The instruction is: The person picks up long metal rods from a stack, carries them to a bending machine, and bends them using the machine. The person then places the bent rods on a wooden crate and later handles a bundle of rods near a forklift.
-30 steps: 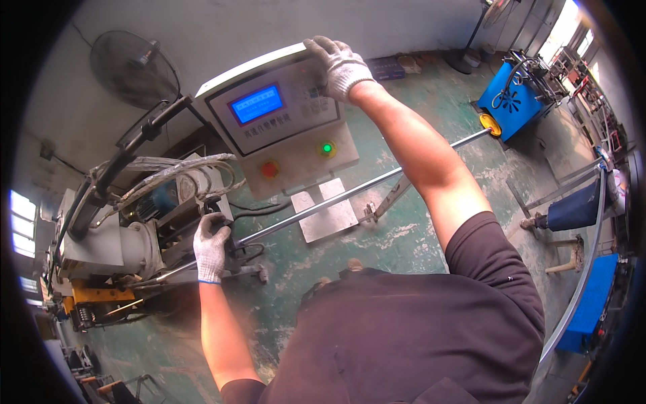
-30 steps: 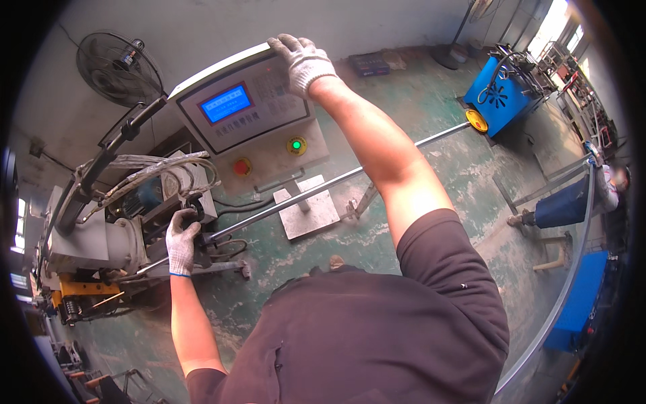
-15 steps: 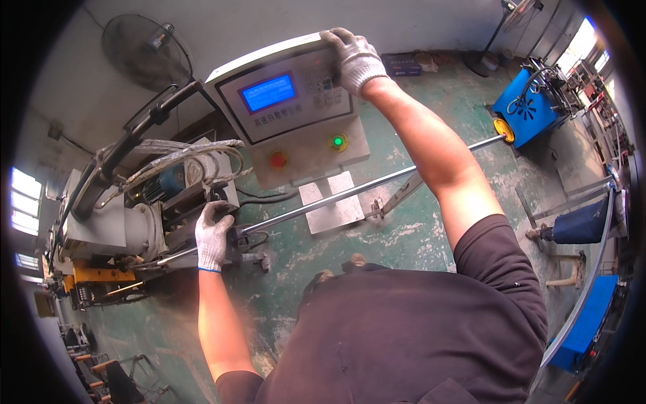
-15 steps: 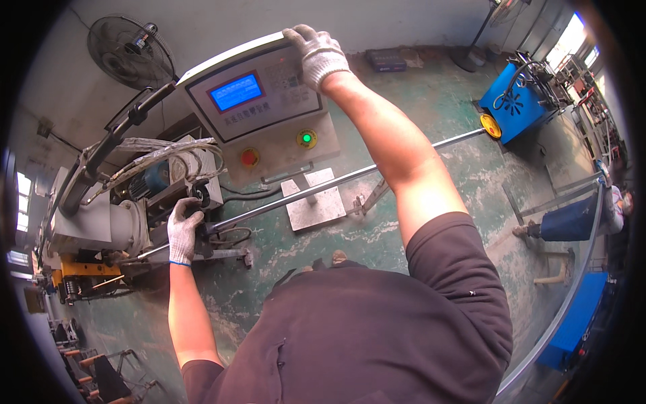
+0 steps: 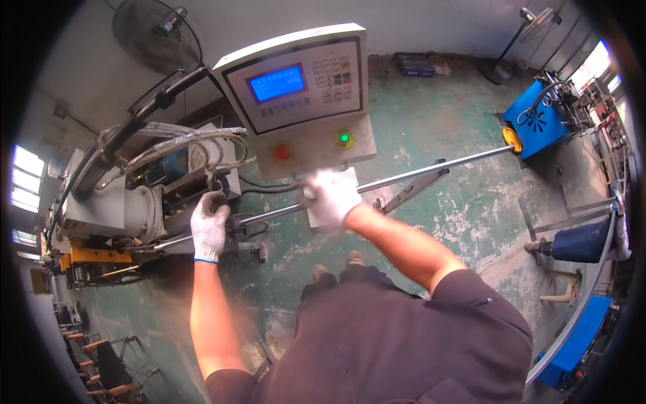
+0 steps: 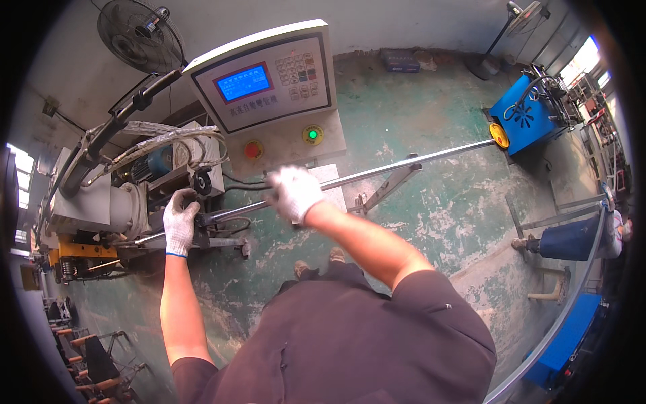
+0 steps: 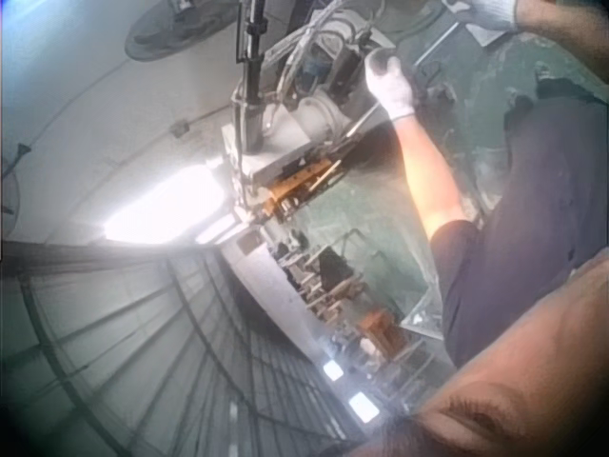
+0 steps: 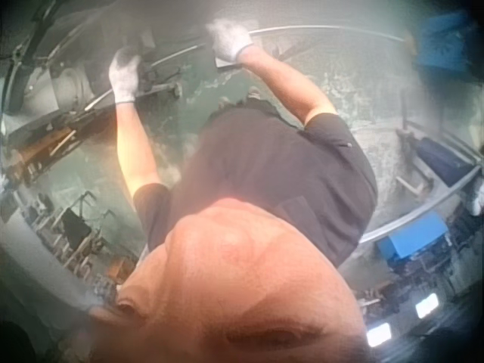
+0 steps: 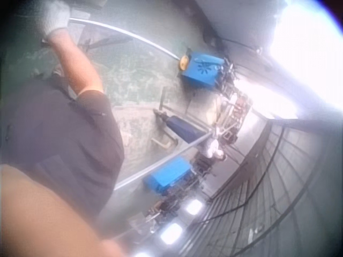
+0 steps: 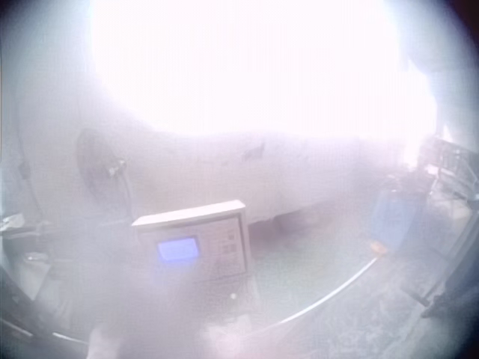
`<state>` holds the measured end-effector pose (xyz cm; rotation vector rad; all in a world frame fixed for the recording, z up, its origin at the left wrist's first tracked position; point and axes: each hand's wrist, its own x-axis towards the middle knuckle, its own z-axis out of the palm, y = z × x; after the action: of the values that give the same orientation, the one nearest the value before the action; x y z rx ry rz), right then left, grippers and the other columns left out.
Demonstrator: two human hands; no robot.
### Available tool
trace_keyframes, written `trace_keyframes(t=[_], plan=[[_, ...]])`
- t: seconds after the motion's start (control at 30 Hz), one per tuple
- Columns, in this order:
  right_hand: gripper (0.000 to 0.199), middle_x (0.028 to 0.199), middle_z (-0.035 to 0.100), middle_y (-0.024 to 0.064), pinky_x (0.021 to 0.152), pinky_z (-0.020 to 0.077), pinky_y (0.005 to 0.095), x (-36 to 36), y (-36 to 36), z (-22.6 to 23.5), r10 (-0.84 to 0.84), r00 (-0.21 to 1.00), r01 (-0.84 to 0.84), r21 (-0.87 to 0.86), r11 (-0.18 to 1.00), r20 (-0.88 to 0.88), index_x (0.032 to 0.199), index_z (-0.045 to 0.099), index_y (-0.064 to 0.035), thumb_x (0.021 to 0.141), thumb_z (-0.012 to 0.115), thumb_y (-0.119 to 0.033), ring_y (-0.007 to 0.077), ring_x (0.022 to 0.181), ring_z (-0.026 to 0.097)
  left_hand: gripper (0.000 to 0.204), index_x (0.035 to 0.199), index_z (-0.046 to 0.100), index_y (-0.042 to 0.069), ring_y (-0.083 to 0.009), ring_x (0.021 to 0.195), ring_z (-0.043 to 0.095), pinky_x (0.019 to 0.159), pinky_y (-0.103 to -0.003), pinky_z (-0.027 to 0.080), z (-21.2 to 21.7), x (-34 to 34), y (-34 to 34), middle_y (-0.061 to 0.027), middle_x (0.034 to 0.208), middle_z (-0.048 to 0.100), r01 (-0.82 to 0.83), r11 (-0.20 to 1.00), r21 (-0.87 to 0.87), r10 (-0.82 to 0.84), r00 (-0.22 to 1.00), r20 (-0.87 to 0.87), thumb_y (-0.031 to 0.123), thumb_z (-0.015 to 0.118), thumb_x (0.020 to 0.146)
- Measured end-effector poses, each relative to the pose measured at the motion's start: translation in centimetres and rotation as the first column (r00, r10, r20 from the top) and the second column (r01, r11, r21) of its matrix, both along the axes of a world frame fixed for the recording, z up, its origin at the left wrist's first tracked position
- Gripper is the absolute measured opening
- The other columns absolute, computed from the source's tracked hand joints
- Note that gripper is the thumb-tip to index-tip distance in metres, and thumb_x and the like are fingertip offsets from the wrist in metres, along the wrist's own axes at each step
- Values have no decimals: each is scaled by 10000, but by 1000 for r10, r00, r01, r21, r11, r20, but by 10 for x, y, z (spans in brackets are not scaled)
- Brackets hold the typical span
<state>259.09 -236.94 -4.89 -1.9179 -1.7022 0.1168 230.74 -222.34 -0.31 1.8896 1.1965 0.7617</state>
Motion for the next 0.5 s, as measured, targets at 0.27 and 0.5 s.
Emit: trace_keyframes(t=[0.27,0.5], plan=[[340,792,658,100,702,510,464,-34,-1,-32,131,951,-171,124,977,279,880,643,-130,783,781,-425,312,798,667,249,1151,712,-8,-269,999,717,926,-354,551,-15,-15,-28,-164,1094,732,-273,930,246,221,950,219,93,714,923],[412,873,683,78,774,468,462,-30,-1,-59,-105,867,-66,321,945,487,952,695,-142,735,845,-458,300,853,656,399,1172,683,52,-386,897,654,790,-472,547,-23,-90,-120,-167,1050,694,108,806,582,-50,992,-114,32,726,776]])
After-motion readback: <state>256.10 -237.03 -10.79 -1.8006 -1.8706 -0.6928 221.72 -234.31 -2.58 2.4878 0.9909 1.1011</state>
